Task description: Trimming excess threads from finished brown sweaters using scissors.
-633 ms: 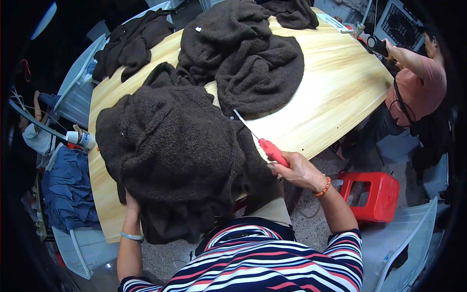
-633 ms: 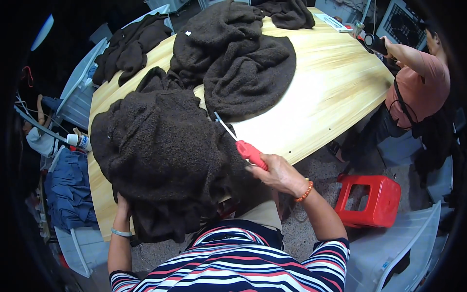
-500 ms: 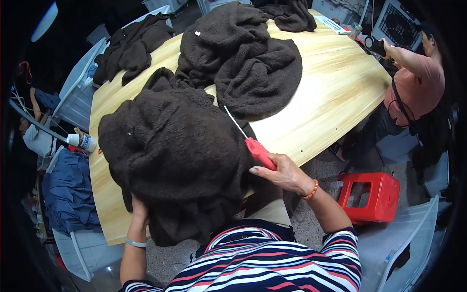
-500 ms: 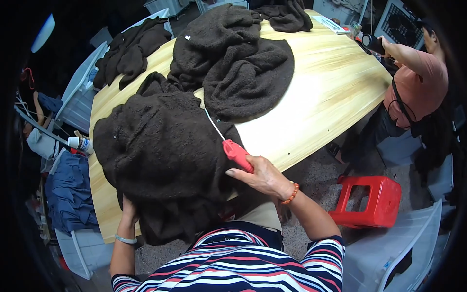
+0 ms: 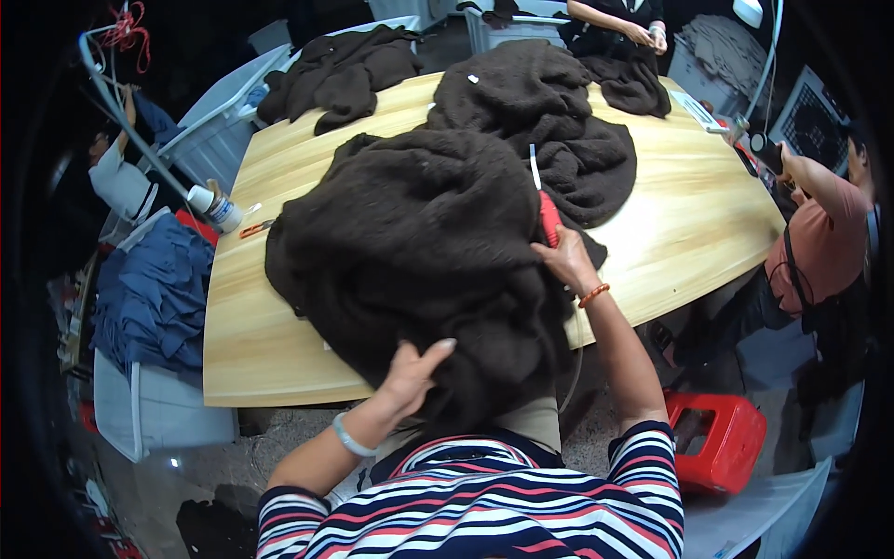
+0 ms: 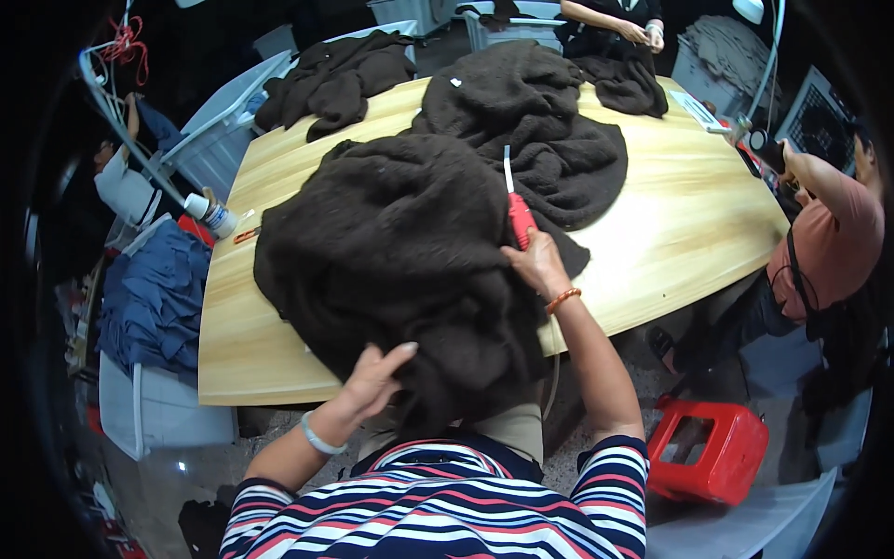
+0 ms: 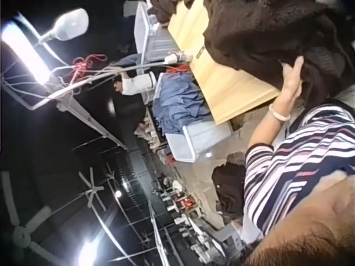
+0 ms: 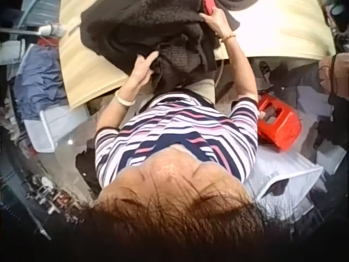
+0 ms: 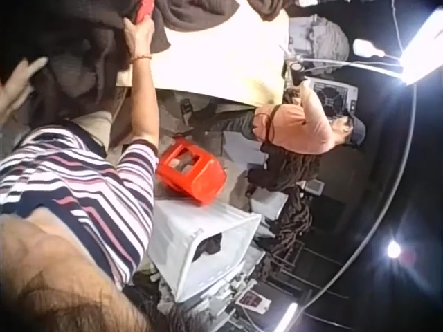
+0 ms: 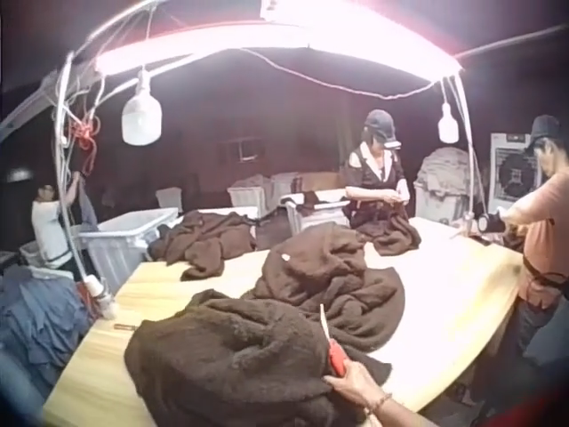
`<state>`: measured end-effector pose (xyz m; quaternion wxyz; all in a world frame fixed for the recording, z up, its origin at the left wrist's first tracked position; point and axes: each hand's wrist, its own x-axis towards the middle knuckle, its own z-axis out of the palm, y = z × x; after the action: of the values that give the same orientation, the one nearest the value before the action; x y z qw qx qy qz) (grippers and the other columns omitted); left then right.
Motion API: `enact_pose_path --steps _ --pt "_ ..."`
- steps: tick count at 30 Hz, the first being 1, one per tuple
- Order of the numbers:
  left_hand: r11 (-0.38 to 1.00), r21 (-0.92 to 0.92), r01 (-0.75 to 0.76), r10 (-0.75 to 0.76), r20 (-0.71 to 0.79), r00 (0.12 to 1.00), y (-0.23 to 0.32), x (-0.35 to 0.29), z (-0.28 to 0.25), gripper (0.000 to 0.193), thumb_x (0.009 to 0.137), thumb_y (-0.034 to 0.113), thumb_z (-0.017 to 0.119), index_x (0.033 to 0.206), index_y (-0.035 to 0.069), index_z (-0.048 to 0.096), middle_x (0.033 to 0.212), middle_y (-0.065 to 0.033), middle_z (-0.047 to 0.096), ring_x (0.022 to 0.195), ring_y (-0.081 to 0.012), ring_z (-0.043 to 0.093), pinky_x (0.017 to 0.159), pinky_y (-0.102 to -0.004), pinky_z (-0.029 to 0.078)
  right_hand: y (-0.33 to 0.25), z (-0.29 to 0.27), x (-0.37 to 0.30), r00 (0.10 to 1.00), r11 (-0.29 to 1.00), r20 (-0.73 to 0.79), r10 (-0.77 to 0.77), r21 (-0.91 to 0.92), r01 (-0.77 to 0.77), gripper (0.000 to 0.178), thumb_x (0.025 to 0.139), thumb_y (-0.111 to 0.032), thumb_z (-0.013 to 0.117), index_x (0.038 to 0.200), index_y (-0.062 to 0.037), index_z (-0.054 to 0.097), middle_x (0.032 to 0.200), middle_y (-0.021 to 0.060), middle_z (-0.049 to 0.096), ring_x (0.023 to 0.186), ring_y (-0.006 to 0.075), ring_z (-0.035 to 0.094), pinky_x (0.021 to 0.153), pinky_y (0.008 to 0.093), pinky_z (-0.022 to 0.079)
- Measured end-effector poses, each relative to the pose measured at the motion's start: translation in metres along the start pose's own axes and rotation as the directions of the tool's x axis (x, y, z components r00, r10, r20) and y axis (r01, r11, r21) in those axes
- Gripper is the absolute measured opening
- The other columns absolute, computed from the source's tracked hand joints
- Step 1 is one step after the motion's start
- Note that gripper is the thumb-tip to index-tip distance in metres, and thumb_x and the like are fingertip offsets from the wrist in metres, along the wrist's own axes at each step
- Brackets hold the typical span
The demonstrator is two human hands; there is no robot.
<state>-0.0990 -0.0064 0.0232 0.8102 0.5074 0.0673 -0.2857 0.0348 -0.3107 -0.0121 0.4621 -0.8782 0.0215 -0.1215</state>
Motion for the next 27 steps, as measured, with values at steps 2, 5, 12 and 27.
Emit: enact_pose_path --steps 2,5,12,27 --pt "0.99 0.102 0.101 -0.098 -0.033 0.995 -0.004 0.002 0.015 0.073 0.09 0.02 0.069 0.142 -0.003 0.022 0.13 -0.0159 0.05 0.122 -0.0278 0.053 0.097 -0.0457 0.05 -0.011 -0.013 0.01 0.997 0.996 0.002 0.08 -0.051 -0.08 0.026 0.079 -0.012 0.072 0.094 0.0059 0.062 0.073 0.008 0.063 0.067 0.013 0.057 0.063 0.0322 0.049" --pt "0.955 0.23 0.189 -0.212 0.079 0.974 0.0 -0.002 0.025 0.039 0.091 0.022 0.069 0.103 0.006 0.035 0.109 -0.0115 0.051 0.114 -0.026 0.058 0.091 -0.0461 0.054 0.008 -0.039 0.021 0.996 0.979 -0.039 0.079 -0.185 -0.085 0.012 0.076 -0.001 0.059 0.087 0.0015 0.059 0.065 0.0034 0.056 0.06 0.0114 0.053 0.055 0.0312 0.044" --pt "0.805 0.488 -0.338 0.216 0.289 0.933 0.143 -0.023 0.001 0.037 0.098 0.025 0.058 0.122 -0.004 0.058 0.101 -0.0133 0.069 0.091 -0.0183 0.068 0.078 -0.0269 0.057 0.007 -0.079 0.012 0.994 0.986 -0.046 0.103 -0.127 -0.108 0.016 0.079 -0.012 0.063 0.084 0.0028 0.059 0.064 0.016 0.058 0.061 0.0266 0.06 0.061 0.0401 0.047" --pt "0.03 0.975 -0.219 0.275 0.203 0.94 0.265 0.3 -0.055 0.045 0.082 0.026 0.072 0.114 -0.004 0.064 0.095 -0.0148 0.07 0.084 -0.0216 0.066 0.077 -0.0321 0.052 -0.035 -0.134 0.054 0.998 0.994 -0.064 0.026 0.107 -0.019 0.018 0.091 -0.013 0.065 0.082 0.0011 0.06 0.061 -0.0075 0.041 0.057 0.0031 0.037 0.049 0.0238 0.031"
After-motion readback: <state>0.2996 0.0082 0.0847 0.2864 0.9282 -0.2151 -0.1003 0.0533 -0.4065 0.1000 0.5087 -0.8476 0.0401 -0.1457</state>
